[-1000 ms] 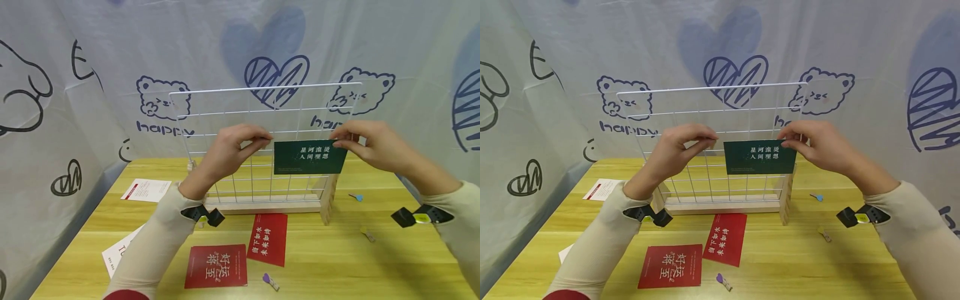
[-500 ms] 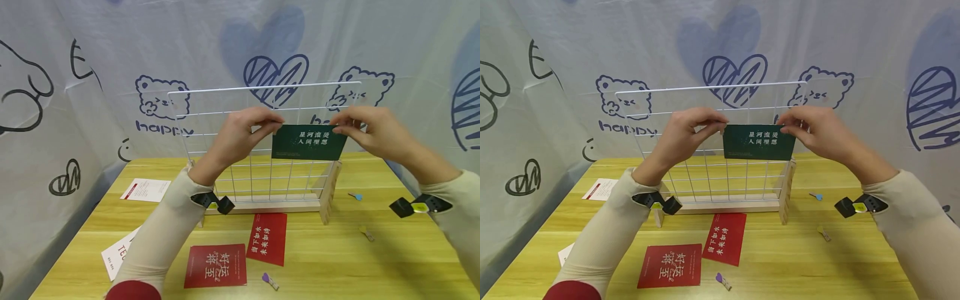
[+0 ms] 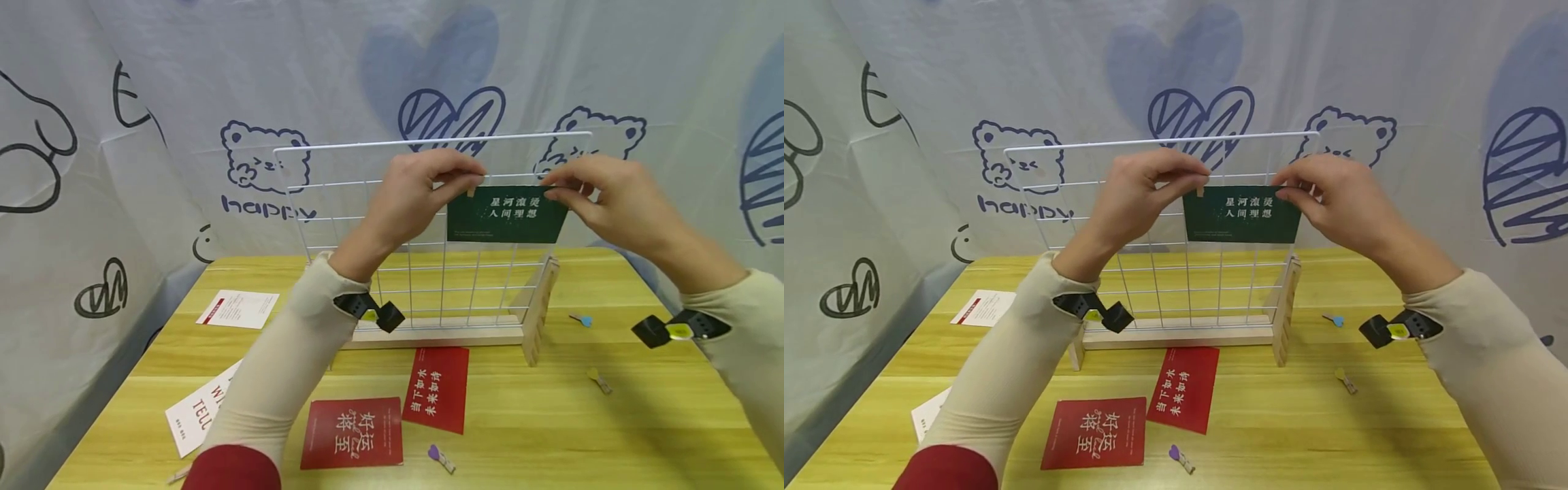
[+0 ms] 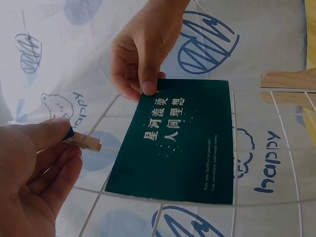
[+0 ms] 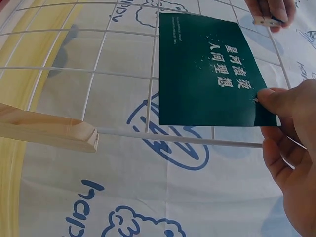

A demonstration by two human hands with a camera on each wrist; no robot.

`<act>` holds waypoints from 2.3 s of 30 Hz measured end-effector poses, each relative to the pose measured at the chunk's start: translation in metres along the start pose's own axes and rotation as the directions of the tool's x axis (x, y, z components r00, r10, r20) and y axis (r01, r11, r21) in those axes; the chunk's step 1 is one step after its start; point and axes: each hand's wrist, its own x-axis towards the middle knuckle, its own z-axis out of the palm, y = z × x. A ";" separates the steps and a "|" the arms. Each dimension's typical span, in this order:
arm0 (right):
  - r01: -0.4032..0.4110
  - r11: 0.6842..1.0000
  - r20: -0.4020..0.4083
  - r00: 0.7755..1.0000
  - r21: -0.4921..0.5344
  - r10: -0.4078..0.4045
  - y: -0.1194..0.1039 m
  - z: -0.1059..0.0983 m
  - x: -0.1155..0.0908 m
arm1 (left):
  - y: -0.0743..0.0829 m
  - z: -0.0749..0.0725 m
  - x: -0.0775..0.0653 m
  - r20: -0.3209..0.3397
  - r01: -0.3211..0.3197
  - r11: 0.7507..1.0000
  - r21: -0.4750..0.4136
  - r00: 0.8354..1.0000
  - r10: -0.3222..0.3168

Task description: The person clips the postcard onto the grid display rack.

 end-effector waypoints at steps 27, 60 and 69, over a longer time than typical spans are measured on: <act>-0.046 0.998 -0.207 0.977 0.046 0.055 -0.006 0.008 0.009 | 0.005 0.014 0.027 -0.058 0.012 0.999 0.030 0.998 -0.010; -0.139 0.990 -0.366 0.922 -0.016 0.123 -0.014 0.042 0.017 | -0.006 0.022 0.025 -0.210 0.112 0.970 0.214 0.975 -0.066; -0.166 0.986 -0.356 0.922 -0.008 0.152 -0.014 0.044 0.018 | -0.010 0.027 0.027 -0.194 0.192 0.963 0.186 0.969 -0.156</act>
